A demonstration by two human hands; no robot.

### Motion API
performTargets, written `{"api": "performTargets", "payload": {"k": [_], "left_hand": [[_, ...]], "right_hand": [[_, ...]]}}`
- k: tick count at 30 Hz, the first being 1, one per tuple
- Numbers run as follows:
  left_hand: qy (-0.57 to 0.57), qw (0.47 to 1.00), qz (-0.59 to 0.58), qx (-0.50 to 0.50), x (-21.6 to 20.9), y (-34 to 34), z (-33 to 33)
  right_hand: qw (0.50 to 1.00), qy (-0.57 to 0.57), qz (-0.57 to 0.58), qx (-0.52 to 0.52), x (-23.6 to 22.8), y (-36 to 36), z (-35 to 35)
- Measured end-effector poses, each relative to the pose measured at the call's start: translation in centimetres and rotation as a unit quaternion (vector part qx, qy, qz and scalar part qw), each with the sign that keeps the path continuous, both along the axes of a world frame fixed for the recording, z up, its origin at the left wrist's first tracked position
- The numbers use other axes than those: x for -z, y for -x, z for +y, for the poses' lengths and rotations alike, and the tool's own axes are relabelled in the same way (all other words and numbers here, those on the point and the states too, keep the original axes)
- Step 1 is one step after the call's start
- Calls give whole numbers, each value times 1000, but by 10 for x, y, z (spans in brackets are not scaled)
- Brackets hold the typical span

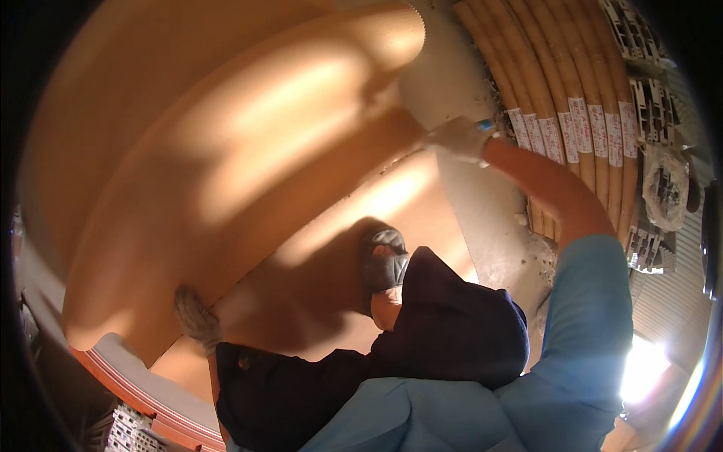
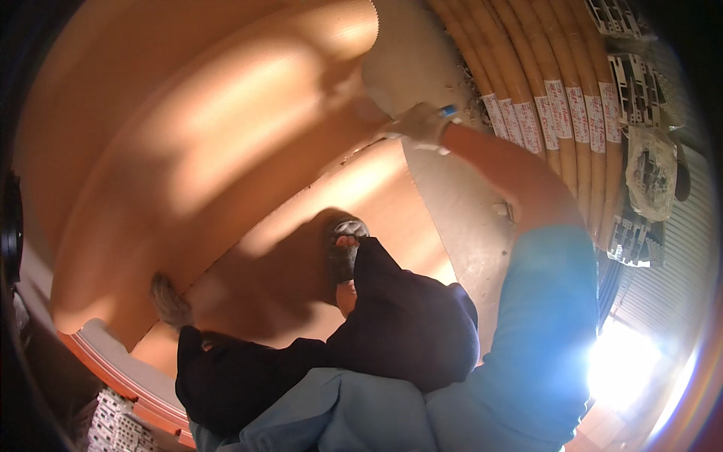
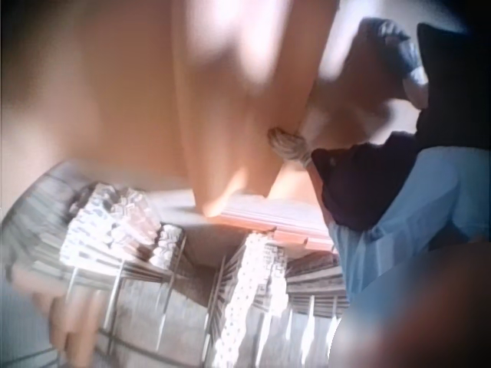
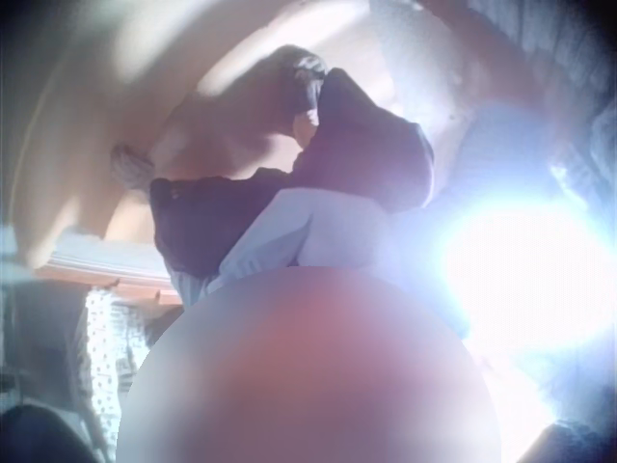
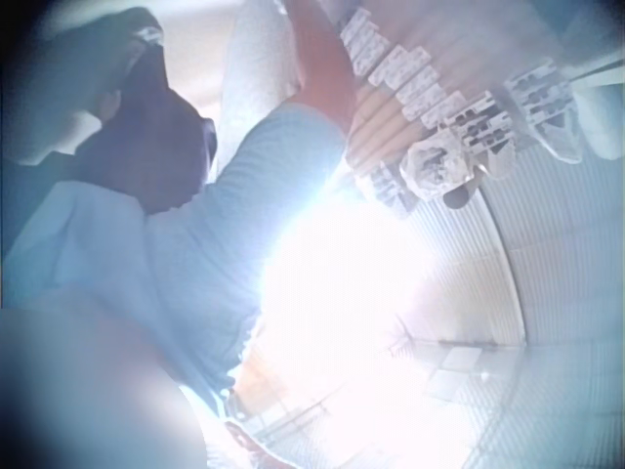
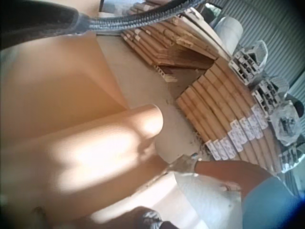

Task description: The person walks through a workshop, picks up a utility knife, and cuts a large sheet of cardboard into smaller pieces. They repeatedly lift, position, and cut the cardboard, then stack the cut pieces.

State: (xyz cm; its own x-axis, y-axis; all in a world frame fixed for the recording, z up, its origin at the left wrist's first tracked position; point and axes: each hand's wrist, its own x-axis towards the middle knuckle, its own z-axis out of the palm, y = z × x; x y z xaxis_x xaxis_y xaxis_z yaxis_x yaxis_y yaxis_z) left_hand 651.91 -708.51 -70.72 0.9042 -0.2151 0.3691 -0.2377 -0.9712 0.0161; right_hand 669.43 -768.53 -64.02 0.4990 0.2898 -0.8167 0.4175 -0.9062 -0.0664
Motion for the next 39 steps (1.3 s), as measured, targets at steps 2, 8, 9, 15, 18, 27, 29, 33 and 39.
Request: {"api": "performTargets", "payload": {"k": [2, 8, 9, 15, 18, 27, 29, 33, 39], "left_hand": [[4, 1000, 2, -3, 3, 2, 3], [58, 997, 41, -5, 41, 19, 25], [57, 997, 49, -18, 44, 22, 28], [70, 990, 102, -62, 30, 28, 21], [10, 996, 88, -6, 16, 40, 3], [60, 982, 179, 25, 4, 71, -11], [60, 984, 169, 23, 8, 75, -10], [34, 985, 166, -34, 10, 83, -9], [61, 980, 135, -135, 10, 84, 30]], "right_hand": [[983, 178, -33, -28, -21, -19, -51], [942, 184, -242, 138, -50, -40, -114], [930, 70, -296, 207, -39, -37, -98], [759, -190, -96, 615, 48, -32, 22], [776, -169, -92, 600, 45, -37, 28], [763, -266, -125, 575, -73, -20, 25], [770, -248, -167, 563, -103, -24, 29], [755, -381, -175, 504, -159, -32, 32], [775, -371, -318, 400, -204, -64, 38]]}}
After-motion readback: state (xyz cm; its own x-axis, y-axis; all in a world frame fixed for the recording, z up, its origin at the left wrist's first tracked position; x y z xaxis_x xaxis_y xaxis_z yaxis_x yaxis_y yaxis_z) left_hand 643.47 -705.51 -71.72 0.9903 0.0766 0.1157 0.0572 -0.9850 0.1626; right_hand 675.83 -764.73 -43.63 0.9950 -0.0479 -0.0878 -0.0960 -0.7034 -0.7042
